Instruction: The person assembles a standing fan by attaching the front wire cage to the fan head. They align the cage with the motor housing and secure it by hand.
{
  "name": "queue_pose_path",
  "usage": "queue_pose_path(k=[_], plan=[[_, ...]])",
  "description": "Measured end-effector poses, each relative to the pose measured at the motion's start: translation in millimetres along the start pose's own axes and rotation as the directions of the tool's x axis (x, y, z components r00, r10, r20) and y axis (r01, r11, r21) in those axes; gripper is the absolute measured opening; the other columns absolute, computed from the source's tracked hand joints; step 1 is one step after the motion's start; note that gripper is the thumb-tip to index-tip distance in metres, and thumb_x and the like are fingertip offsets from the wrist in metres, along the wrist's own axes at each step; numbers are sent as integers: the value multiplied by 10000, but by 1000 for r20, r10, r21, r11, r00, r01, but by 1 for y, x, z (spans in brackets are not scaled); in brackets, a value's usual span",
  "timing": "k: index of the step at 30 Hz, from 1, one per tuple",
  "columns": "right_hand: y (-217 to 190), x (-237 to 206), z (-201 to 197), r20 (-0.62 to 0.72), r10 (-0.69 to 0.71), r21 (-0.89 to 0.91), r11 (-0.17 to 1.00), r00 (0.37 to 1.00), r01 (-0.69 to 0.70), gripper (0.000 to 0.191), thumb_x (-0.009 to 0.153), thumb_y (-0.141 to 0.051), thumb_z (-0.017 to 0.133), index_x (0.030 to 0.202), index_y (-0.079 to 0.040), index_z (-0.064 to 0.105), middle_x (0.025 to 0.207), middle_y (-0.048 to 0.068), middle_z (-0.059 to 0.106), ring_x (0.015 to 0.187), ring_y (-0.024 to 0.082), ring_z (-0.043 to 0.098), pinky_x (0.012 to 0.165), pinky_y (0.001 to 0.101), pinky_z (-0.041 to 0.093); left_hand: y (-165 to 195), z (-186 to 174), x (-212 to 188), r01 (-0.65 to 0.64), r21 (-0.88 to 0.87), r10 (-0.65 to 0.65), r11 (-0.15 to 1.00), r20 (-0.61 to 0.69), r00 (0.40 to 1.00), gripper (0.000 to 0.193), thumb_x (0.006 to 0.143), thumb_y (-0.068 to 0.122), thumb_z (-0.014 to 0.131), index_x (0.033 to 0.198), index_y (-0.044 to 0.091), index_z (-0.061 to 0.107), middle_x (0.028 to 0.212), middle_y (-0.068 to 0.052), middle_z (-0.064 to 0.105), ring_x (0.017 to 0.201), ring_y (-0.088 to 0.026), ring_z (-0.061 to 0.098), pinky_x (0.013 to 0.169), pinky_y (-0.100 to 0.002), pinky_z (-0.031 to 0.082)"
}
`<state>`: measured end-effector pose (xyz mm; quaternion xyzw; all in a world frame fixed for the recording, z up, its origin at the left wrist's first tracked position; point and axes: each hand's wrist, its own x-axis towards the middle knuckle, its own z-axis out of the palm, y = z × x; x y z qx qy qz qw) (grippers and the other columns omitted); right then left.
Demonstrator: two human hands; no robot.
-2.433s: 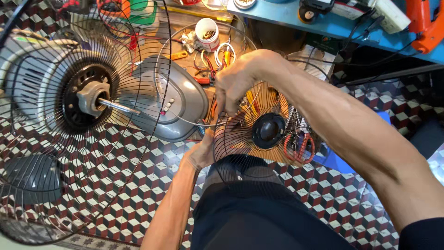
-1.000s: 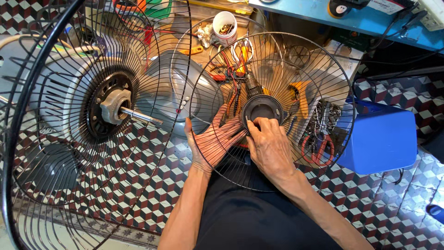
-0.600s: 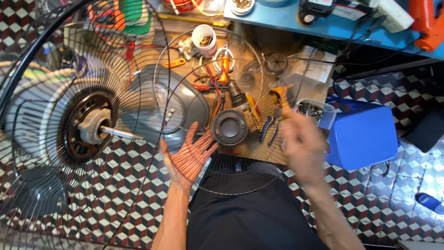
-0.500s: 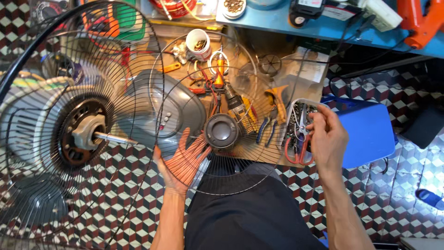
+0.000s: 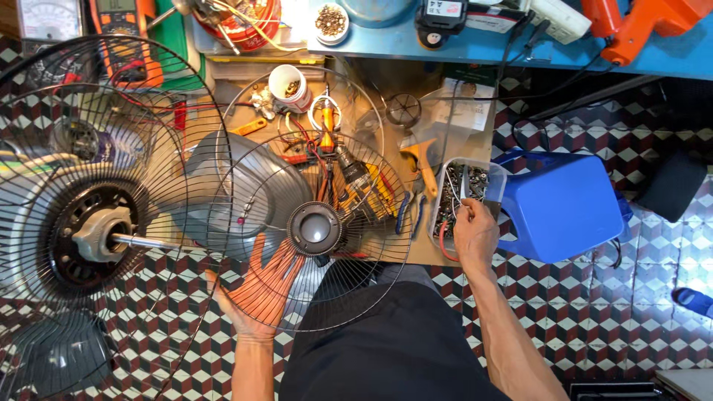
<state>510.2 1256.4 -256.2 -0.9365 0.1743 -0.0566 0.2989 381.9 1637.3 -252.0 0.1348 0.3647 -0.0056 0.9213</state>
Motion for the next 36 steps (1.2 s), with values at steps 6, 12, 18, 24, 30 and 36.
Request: queue_pose_path(k=[6, 12, 18, 24, 30, 36], plan=[[8, 21, 9, 105, -295, -229, 922, 950, 312, 294, 865, -204, 716, 1052, 23, 729, 1002, 210, 649, 905, 419, 666, 722, 517, 535, -8, 24, 0, -3, 59, 3, 998, -3, 1000, 1098, 785, 767, 616, 1551, 16, 387, 1574, -312, 391, 1422, -441, 427, 1172, -568, 354], [10, 57, 43, 304, -200, -411, 854, 931, 317, 222, 892, -205, 649, 961, -19, 747, 1013, 213, 709, 894, 428, 708, 773, 539, 560, -17, 58, 10, 45, -76, -28, 996, 213, 977, 992, 833, 715, 600, 1549, 63, 384, 1549, -325, 351, 1474, -440, 342, 1213, -609, 316], [15, 67, 22, 418, 105, -402, 912, 902, 80, 300, 881, -299, 601, 986, -80, 777, 972, 254, 741, 939, 462, 701, 811, 553, 553, -17, 72, 16, 58, -154, -31, 986, 171, 985, 994, 829, 743, 595, 1523, 58, 400, 1530, -330, 391, 1440, -442, 381, 1188, -589, 333], [-17, 35, -80, 437, 43, 289, 939, 899, -185, 284, 1021, -157, 569, 1246, -25, 680, 900, 140, 776, 805, 202, 712, 708, 318, 538, -22, 98, 26, 27, -97, -6, 995, 216, 976, 941, 827, 740, 572, 1504, 108, 408, 1524, -300, 418, 1425, -420, 415, 1170, -562, 361], [-125, 24, -90, 507, -118, 411, 904, 854, -120, 353, 998, -131, 574, 1313, -34, 701, 863, 81, 726, 688, 140, 563, 612, 289, 444, -16, 133, 37, 32, -90, 3, 995, 363, 932, 952, 862, 726, 559, 1537, 81, 371, 1532, -284, 416, 1417, -424, 414, 1168, -567, 360], [-203, 37, -61, 567, -135, 203, 979, 813, 21, 373, 1024, -214, 576, 1376, -131, 665, 760, 126, 674, 680, 172, 619, 635, 311, 508, -8, 151, 56, 107, -137, -29, 985, 475, 879, 1006, 846, 753, 589, 1563, 95, 332, 1531, -310, 396, 1426, -426, 409, 1174, -558, 351]])
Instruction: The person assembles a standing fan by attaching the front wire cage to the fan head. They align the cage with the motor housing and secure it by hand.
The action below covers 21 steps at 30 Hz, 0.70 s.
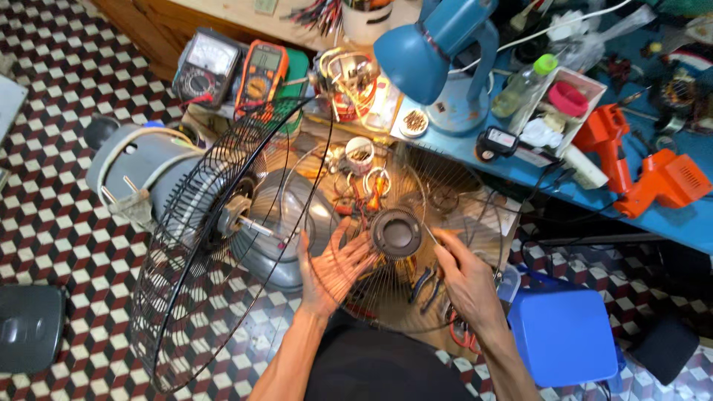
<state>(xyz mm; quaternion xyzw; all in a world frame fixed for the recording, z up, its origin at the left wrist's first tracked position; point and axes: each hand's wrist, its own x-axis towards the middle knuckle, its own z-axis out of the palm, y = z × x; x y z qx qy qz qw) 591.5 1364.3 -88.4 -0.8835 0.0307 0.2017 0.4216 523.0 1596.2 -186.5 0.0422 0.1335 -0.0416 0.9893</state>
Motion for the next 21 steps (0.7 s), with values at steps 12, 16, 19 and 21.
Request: queue_pose_path(k=[12, 16, 19, 21], plan=[[24, 44, 63, 163, -98, -271, 952, 982, 140, 332, 959, -246, 550, 1222, -204, 748, 700, 199, 684, 533, 290, 678, 552, 427, 510, 8, -24, 15, 55, 47, -50, 997, -92, 994, 1080, 831, 786, 593, 1612, 109, 277, 1576, -285, 370, 1467, -411, 388, 1216, -555, 329], [29, 40, 74, 178, -43, -277, 957, 983, 92, 342, 948, -251, 551, 1225, -218, 749, 651, 212, 672, 519, 286, 659, 552, 417, 508, 4, -29, 13, 28, 28, -25, 999, -96, 995, 1089, 838, 781, 604, 1603, 77, 283, 1578, -302, 368, 1470, -431, 382, 1220, -571, 327], [29, 40, 76, 155, -71, -274, 955, 985, 112, 338, 936, -262, 572, 1212, -217, 761, 683, 203, 687, 533, 255, 659, 560, 401, 515, 2, -30, 12, 21, 5, -20, 1000, -115, 993, 1068, 823, 774, 621, 1582, 93, 304, 1574, -301, 370, 1468, -438, 381, 1215, -582, 326], [28, 39, 76, 147, -84, -255, 960, 986, 119, 336, 931, -260, 577, 1206, -210, 764, 696, 191, 698, 538, 240, 665, 563, 395, 522, 0, -30, 12, 22, -11, -24, 1000, -128, 991, 1053, 815, 771, 631, 1570, 108, 316, 1572, -297, 368, 1466, -438, 380, 1213, -586, 326]])
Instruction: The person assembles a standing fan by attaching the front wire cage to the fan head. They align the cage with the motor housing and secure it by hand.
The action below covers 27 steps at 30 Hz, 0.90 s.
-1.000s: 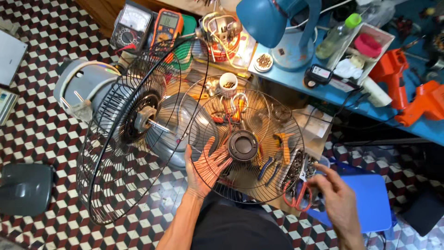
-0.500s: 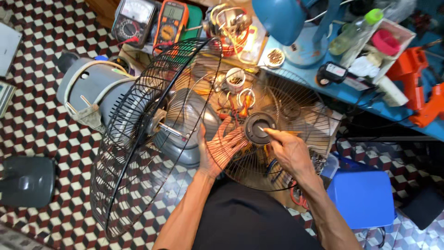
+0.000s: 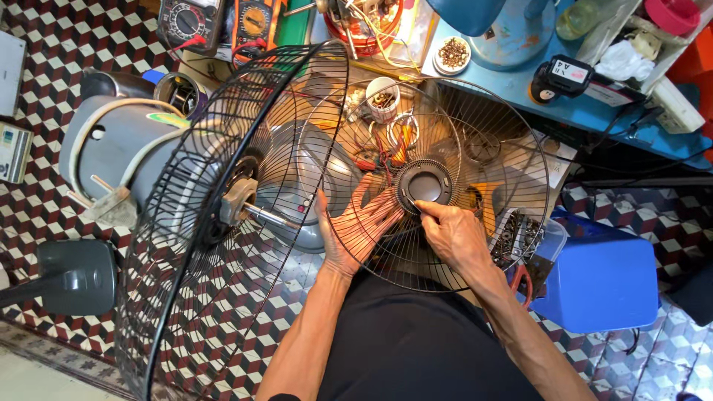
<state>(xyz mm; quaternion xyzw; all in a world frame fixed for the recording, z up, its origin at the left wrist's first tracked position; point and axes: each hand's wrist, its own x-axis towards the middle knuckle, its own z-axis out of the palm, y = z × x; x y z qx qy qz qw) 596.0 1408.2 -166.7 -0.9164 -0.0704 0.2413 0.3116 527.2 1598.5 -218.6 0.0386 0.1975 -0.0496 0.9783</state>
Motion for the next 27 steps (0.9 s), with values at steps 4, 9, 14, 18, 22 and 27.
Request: queue_pose_path(k=[4, 9, 14, 18, 22, 27], plan=[[1, 0, -3, 28, 35, 65, 997, 999, -37, 340, 931, -245, 574, 1220, -192, 746, 692, 177, 711, 551, 231, 683, 572, 392, 534, -2, 0, 0, 14, -21, -14, 1000, 6, 1000, 1044, 813, 773, 636, 1567, 123, 324, 1570, -296, 360, 1463, -439, 379, 1212, -585, 326], [5, 1, 0, 40, 46, 69, 996, 998, -49, 343, 930, -231, 575, 1224, -176, 742, 726, 215, 715, 594, 269, 705, 611, 409, 550, -4, -1, -1, 0, -6, 0, 1000, -23, 1000, 1053, 812, 779, 626, 1566, 110, 319, 1572, -302, 366, 1461, -445, 389, 1210, -583, 334], [10, 5, 10, -60, -78, -6, 997, 995, 78, 318, 922, -206, 586, 1169, -147, 777, 828, 230, 734, 670, 331, 725, 650, 448, 570, -8, -2, -2, -22, 116, 23, 993, -13, 1000, 1060, 825, 795, 588, 1586, 113, 308, 1564, -300, 374, 1459, -423, 392, 1208, -560, 348], [15, 11, 9, 36, -173, -203, 963, 984, 177, 297, 950, -172, 553, 1172, -95, 734, 787, 206, 740, 603, 321, 727, 648, 453, 588, -10, -1, -4, -29, 230, 35, 973, -22, 999, 1054, 834, 791, 573, 1596, 114, 303, 1577, -282, 377, 1472, -402, 390, 1224, -537, 343], [21, 10, 2, 40, -166, -203, 964, 985, 171, 228, 978, -253, 593, 1053, -61, 689, 692, 192, 719, 587, 327, 713, 613, 473, 566, -10, 2, -7, -23, 146, 24, 989, -5, 1000, 1068, 836, 800, 565, 1593, 95, 301, 1568, -293, 374, 1464, -415, 393, 1220, -552, 344], [24, 4, 1, -63, -277, -139, 954, 959, 266, 202, 969, -262, 645, 976, -61, 632, 655, 155, 702, 547, 311, 692, 542, 459, 541, -13, 7, -7, -10, 86, 8, 996, 25, 1000, 1075, 833, 799, 571, 1592, 89, 294, 1571, -296, 363, 1464, -420, 386, 1215, -572, 337]])
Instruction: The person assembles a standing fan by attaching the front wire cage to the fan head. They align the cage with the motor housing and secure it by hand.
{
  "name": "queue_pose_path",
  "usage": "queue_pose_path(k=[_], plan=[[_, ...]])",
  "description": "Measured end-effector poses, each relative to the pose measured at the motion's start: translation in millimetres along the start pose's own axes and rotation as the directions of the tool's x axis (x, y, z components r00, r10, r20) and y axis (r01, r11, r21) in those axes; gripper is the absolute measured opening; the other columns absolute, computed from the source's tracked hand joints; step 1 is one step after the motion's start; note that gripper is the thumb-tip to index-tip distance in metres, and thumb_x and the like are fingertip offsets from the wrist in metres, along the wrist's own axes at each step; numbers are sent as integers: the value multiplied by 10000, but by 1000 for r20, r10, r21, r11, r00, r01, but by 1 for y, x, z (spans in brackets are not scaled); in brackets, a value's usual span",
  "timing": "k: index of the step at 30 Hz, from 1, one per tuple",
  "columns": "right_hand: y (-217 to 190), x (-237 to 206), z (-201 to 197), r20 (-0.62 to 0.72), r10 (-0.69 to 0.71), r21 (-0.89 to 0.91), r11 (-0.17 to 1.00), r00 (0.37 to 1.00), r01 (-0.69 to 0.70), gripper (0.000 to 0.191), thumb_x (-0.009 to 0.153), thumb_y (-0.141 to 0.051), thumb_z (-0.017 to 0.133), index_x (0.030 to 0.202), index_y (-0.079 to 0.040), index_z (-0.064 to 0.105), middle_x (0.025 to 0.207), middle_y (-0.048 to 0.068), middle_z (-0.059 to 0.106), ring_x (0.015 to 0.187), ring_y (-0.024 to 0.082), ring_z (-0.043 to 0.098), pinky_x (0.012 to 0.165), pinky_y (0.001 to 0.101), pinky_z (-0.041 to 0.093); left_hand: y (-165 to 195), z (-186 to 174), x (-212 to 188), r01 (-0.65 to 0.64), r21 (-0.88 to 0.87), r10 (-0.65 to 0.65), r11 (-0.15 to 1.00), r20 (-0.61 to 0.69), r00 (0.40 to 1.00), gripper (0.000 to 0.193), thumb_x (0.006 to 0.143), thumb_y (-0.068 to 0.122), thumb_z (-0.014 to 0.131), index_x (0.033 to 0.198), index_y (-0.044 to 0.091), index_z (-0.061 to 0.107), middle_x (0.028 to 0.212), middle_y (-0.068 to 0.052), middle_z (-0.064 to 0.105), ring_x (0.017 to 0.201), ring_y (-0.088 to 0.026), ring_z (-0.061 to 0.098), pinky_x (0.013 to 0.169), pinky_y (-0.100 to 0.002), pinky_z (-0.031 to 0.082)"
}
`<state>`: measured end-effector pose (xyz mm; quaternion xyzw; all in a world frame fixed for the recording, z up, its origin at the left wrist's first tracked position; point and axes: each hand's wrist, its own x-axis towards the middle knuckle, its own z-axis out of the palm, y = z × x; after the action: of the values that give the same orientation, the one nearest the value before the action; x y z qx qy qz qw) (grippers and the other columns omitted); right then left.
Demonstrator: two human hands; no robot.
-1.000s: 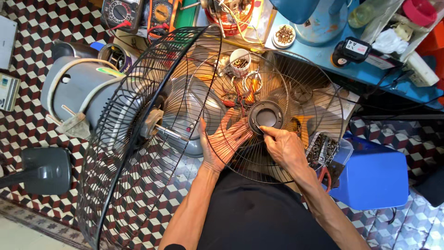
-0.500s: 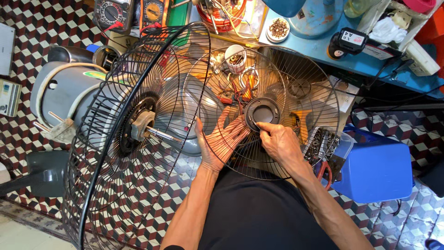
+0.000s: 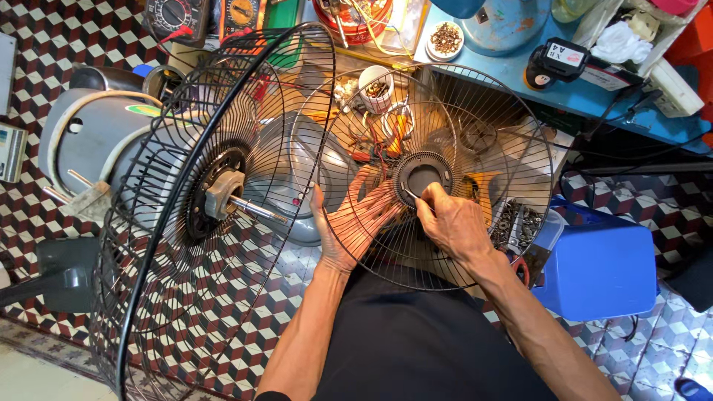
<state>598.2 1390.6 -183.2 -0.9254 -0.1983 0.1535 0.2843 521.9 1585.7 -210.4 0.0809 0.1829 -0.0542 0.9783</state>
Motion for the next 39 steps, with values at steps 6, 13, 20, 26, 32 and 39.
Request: queue_pose_path(k=[6, 13, 20, 26, 32, 39], plan=[[1, -6, 1, -124, -162, -151, 978, 979, 143, 201, 965, -245, 672, 911, -64, 605, 697, 138, 710, 523, 336, 657, 481, 461, 502, -1, 1, 1, 17, 2, -17, 1000, -9, 1000, 1082, 835, 801, 560, 1601, 87, 286, 1578, -287, 371, 1468, -419, 396, 1227, -569, 329], [14, 5, -4, 1, -40, -75, 996, 999, 40, 221, 935, -297, 701, 926, -79, 671, 631, 170, 697, 548, 334, 692, 526, 456, 535, -3, -2, -3, 34, 16, -34, 999, 15, 999, 1074, 841, 801, 564, 1600, 84, 313, 1570, -271, 386, 1453, -407, 403, 1200, -570, 360], [16, -1, -3, -43, -110, -59, 992, 993, 108, 254, 913, -316, 734, 895, -72, 666, 618, 144, 695, 529, 308, 690, 498, 431, 533, -2, -4, -8, 43, 13, -43, 999, 9, 999, 1087, 836, 791, 579, 1599, 67, 304, 1573, -294, 379, 1453, -414, 416, 1206, -560, 370], [18, -9, -1, -95, -166, -42, 986, 982, 162, 236, 927, -272, 757, 844, -80, 646, 608, 99, 697, 494, 247, 682, 452, 392, 510, -4, -2, -11, 48, 31, -50, 998, 34, 998, 1131, 837, 792, 598, 1625, 49, 269, 1606, -270, 354, 1472, -399, 392, 1216, -542, 351], [17, -12, -3, -180, -274, -129, 959, 945, 254, 255, 937, -248, 780, 841, -74, 620, 586, 97, 664, 480, 249, 655, 445, 380, 494, -5, 4, -6, 79, 3, -79, 997, 55, 995, 1169, 823, 795, 621, 1627, 32, 248, 1608, -273, 340, 1479, -406, 378, 1213, -549, 358], [8, -18, -9, -223, -389, -219, 913, 894, 343, 273, 963, -222, 768, 836, -80, 572, 613, 62, 636, 496, 213, 632, 464, 376, 479, -4, 2, -7, 86, -64, -79, 994, 102, 992, 1175, 824, 778, 645, 1632, 25, 242, 1611, -274, 334, 1489, -405, 371, 1216, -552, 359]])
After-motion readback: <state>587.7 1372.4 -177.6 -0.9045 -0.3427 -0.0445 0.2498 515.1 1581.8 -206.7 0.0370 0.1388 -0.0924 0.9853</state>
